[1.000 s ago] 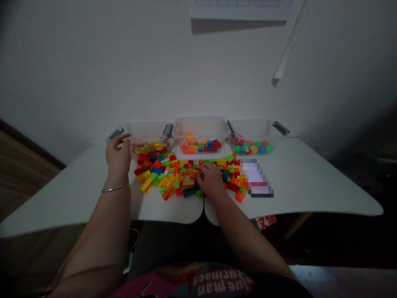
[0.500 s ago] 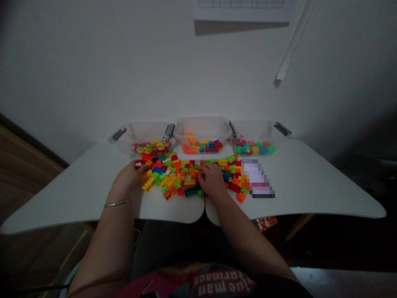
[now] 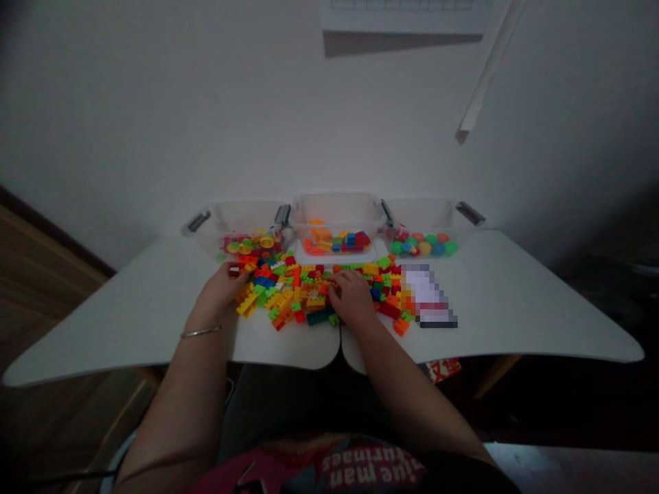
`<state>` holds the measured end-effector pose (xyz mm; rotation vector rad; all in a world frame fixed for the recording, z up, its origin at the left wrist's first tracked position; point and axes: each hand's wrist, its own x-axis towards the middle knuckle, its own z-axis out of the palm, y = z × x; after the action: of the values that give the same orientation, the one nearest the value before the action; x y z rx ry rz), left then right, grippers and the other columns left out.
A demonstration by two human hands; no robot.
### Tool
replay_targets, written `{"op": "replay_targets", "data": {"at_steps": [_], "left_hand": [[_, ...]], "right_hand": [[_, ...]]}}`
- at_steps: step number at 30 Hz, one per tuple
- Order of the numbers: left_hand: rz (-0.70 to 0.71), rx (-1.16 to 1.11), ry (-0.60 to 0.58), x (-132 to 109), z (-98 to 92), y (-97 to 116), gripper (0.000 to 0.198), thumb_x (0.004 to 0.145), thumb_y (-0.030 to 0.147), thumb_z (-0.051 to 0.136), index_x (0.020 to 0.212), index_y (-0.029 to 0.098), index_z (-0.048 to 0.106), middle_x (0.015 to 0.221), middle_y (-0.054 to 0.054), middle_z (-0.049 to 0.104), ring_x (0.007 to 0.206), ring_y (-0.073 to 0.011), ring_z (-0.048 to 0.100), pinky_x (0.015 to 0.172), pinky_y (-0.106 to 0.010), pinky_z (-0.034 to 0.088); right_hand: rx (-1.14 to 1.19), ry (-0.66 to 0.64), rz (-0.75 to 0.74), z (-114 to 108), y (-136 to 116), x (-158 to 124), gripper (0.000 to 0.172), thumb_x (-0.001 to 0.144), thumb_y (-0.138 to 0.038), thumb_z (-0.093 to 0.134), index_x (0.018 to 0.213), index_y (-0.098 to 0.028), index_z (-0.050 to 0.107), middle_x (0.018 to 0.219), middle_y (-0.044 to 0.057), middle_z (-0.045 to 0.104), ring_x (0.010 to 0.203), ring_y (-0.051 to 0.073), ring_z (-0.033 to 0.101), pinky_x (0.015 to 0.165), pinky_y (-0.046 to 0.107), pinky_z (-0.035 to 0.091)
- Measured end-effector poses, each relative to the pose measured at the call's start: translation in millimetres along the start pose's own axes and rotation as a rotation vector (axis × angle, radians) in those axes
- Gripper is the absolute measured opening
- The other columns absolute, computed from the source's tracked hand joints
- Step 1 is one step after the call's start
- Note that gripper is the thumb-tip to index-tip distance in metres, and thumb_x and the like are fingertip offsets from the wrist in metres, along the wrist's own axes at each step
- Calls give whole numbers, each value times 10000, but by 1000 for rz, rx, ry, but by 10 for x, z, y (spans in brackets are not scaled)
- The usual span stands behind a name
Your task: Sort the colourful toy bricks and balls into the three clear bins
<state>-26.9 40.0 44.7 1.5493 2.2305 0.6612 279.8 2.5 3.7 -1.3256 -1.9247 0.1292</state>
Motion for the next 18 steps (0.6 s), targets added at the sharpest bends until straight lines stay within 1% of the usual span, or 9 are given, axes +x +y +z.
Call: {"op": "replay_targets", "data": {"at_steps": [4,7,10,13,16,18], "left_hand": [[-30,-87,22,17,3,-24,372,873,359,531,1200,200,611,1137,-119,739,914,-234,711,733,-316,523],[-50,-86,34,16,-6,-23,326,869,319,510,1137,184,639,1099,-123,746,893,-230,706,728,-313,520],[-29,-50,48,-1,-18,-3,297,858,317,523,1089,178,648,1086,-119,746,888,-224,697,713,-298,508],[-6,-64,51,-20,-19,18,271,835,288,537,1050,170,651,1058,-108,746,868,-211,688,689,-283,497],[21,-79,54,-33,-20,40,241,847,290,510,990,172,663,989,-88,749,834,-195,678,669,-268,488],[54,-41,55,-43,-27,64,243,864,305,491,961,178,673,957,-81,751,830,-193,675,676,-264,486]], "right_hand": [[3,13,-5,1,-2,-2,239,896,-203,549,1012,-228,757,1030,86,725,1009,255,619,959,465,481],[-6,15,-6,6,0,-4,233,895,-197,551,1002,-211,758,1028,95,722,1005,254,617,952,456,483],[-13,11,-5,12,7,-4,228,891,-192,555,997,-205,757,1025,95,722,1005,252,618,954,453,483],[-14,11,-5,14,10,-3,223,893,-199,557,992,-208,756,1025,92,723,1005,254,617,956,456,487],[-10,11,-9,12,6,-4,221,898,-208,556,990,-193,756,1024,102,723,1001,259,614,954,460,490],[-13,10,-9,10,3,-4,219,900,-208,557,990,-192,756,1022,102,722,1000,258,612,953,457,489]]}}
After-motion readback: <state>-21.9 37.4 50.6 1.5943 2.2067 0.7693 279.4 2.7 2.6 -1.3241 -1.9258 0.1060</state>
